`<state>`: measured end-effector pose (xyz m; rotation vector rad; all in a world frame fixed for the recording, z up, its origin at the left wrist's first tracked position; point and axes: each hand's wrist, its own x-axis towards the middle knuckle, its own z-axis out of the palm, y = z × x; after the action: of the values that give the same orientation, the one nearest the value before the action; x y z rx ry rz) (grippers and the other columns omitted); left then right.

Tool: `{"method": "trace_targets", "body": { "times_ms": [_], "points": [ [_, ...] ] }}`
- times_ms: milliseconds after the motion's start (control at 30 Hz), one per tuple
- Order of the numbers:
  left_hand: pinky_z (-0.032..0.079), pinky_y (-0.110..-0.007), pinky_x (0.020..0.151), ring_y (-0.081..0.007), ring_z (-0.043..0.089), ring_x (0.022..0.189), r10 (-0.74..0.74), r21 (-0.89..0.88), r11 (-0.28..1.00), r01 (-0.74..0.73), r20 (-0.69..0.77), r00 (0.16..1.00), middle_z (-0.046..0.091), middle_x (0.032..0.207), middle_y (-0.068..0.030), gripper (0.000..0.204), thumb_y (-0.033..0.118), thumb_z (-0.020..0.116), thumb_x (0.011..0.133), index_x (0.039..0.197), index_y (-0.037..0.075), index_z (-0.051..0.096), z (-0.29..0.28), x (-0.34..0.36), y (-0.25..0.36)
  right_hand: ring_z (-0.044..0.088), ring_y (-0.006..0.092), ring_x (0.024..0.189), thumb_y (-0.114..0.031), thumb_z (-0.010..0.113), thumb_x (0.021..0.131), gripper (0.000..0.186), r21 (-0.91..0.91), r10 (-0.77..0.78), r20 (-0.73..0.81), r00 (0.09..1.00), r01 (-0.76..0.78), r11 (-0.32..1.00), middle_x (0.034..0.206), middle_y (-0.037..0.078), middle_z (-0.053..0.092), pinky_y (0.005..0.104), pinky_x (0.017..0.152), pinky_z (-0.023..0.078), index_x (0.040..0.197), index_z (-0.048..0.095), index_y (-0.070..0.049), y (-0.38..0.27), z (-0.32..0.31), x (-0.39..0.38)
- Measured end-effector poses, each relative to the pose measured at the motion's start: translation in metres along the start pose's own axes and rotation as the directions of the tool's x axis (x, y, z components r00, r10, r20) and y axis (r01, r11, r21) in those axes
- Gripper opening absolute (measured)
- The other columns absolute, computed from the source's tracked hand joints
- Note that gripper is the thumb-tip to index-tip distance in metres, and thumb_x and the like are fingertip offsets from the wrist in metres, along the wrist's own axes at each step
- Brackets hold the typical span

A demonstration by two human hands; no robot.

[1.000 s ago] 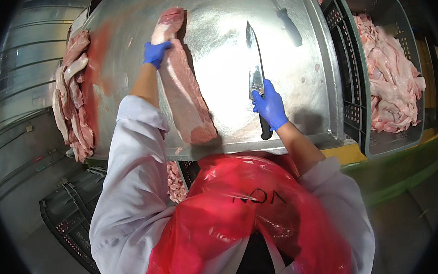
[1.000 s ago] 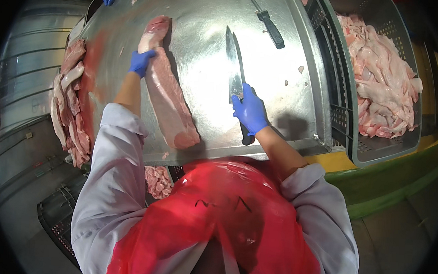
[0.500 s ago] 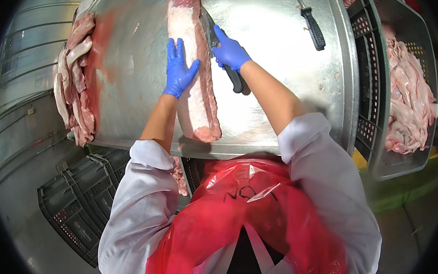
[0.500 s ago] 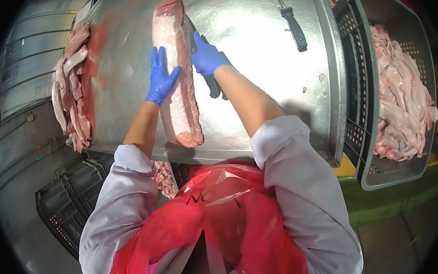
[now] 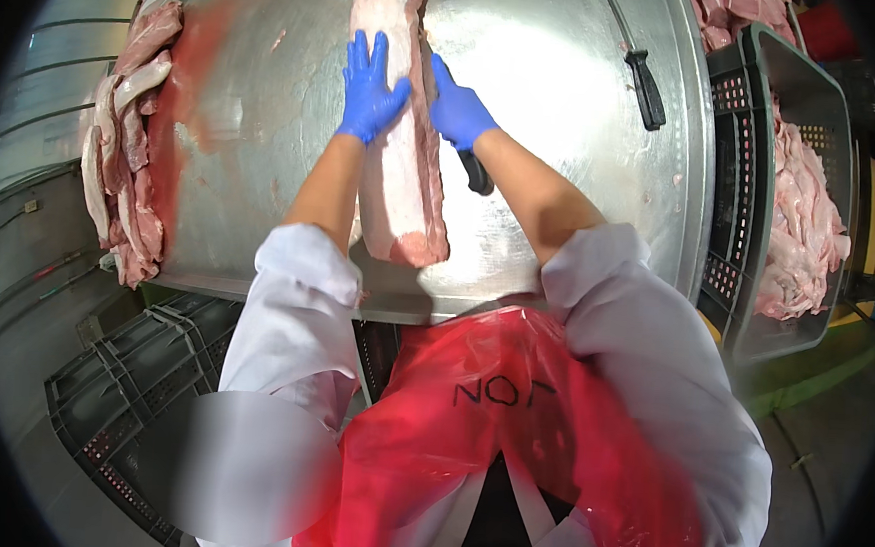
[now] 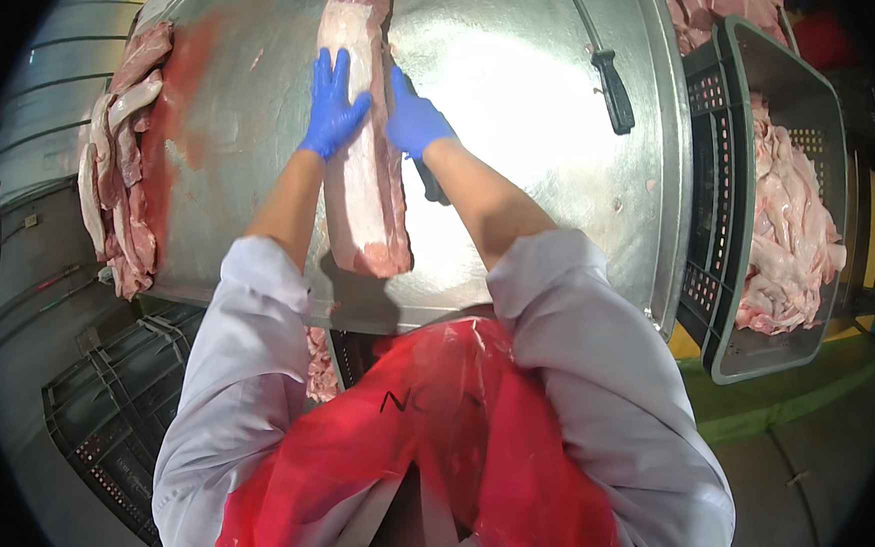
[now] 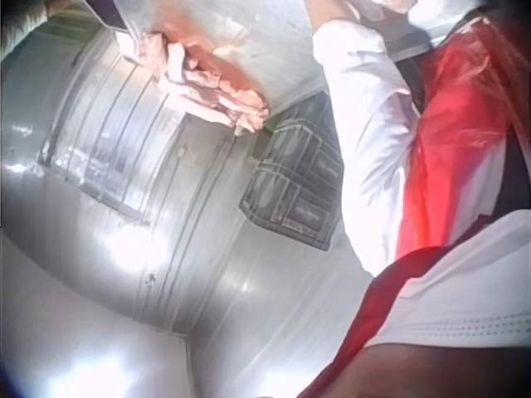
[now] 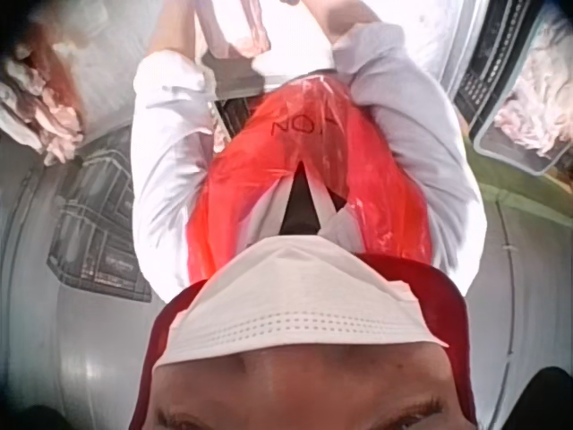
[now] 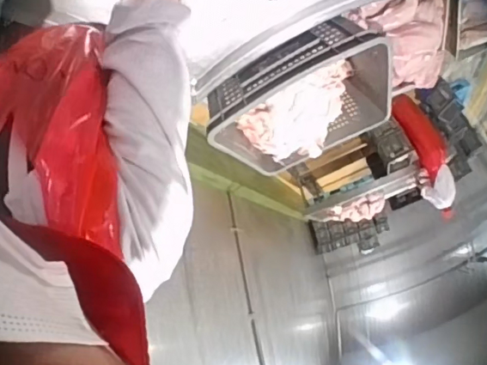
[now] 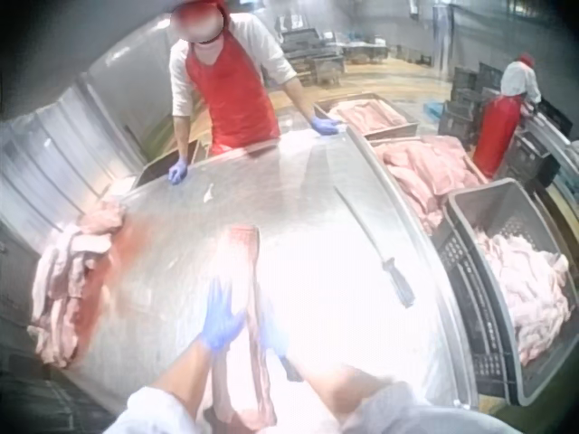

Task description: The person trims fat and connective tissue from large cuts of raw meat using a knife on a stainless steel table. They repeatedly reposition the meat, slice off fat layers, and place trimmed pieces into a nearby container.

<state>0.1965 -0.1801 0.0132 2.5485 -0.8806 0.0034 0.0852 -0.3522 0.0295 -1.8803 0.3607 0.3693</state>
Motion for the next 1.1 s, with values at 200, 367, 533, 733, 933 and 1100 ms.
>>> {"method": "trace_targets", "body": {
  "times_ms": [200,367,533,733,933,1100],
  "points": [
    [0.015,-0.062,0.122,-0.0482,0.012,0.154,-0.019,-0.044,0.999,0.020,0.015,1.000,0.013,0.167,-0.0265,0.093,0.040,0.067,0.085,0.159,0.005,0.025,-0.009,-0.032,0.010,0.073,0.0374,0.090,-0.011,0.048,0.088,0.085,-0.041,0.008,0.013,1.000,-0.007,0.999,0.112,0.031,0.069,0.0421,0.078,0.059,0.164,0.010,-0.012,-0.025,-0.017,0.028],
    [0.014,-0.060,0.123,-0.0473,0.013,0.154,-0.022,0.010,1.000,0.021,0.041,0.999,0.015,0.168,-0.0233,0.090,0.032,0.067,0.081,0.159,0.008,0.028,-0.023,-0.076,0.037,0.069,0.0343,0.078,-0.009,0.049,0.088,0.087,-0.063,0.006,-0.001,1.000,-0.006,0.998,0.099,0.028,0.068,0.0409,0.067,0.057,0.164,0.006,-0.012,-0.025,-0.007,0.026],
    [0.013,-0.063,0.122,-0.0464,0.014,0.154,-0.068,-0.020,0.998,0.067,-0.044,0.997,0.015,0.168,-0.0228,0.089,0.034,0.065,0.080,0.157,0.008,0.030,-0.017,-0.078,0.028,0.062,0.0266,0.052,-0.012,0.046,0.094,0.084,-0.054,0.046,0.119,0.992,-0.040,0.998,0.074,0.020,0.066,0.0405,0.049,0.053,0.164,0.000,-0.016,-0.019,0.015,-0.051],
    [0.012,-0.062,0.123,-0.0447,0.013,0.155,-0.062,-0.017,0.998,0.061,-0.050,0.997,0.014,0.168,-0.0225,0.087,0.033,0.065,0.082,0.158,0.010,0.029,-0.013,-0.076,0.026,0.063,0.0285,0.054,-0.011,0.046,0.096,0.081,-0.022,0.024,0.145,0.989,-0.021,1.000,0.072,0.021,0.065,0.0413,0.057,0.054,0.164,0.002,-0.014,0.007,0.041,-0.129],
    [0.013,-0.061,0.123,-0.0445,0.013,0.155,-0.052,0.013,0.999,0.052,-0.048,0.997,0.012,0.168,-0.0253,0.089,0.036,0.064,0.084,0.160,0.008,0.026,-0.005,-0.076,0.019,0.068,0.0465,0.077,-0.010,0.052,0.095,0.084,-0.141,0.093,0.191,0.977,-0.066,0.988,0.091,0.035,0.067,0.0510,0.073,0.054,0.163,0.004,-0.018,0.037,0.087,-0.237],
    [0.013,-0.057,0.124,-0.0462,0.011,0.155,-0.395,0.001,0.916,0.402,0.187,0.899,0.010,0.167,-0.0281,0.100,0.046,0.067,0.084,0.160,0.002,0.019,-0.028,-0.059,0.040,0.067,0.0499,0.083,-0.012,0.054,0.097,0.082,-0.084,0.017,0.330,0.944,0.012,0.996,0.093,0.033,0.068,0.0516,0.078,0.053,0.164,0.007,-0.020,0.045,0.080,-0.342]
  ]
}}
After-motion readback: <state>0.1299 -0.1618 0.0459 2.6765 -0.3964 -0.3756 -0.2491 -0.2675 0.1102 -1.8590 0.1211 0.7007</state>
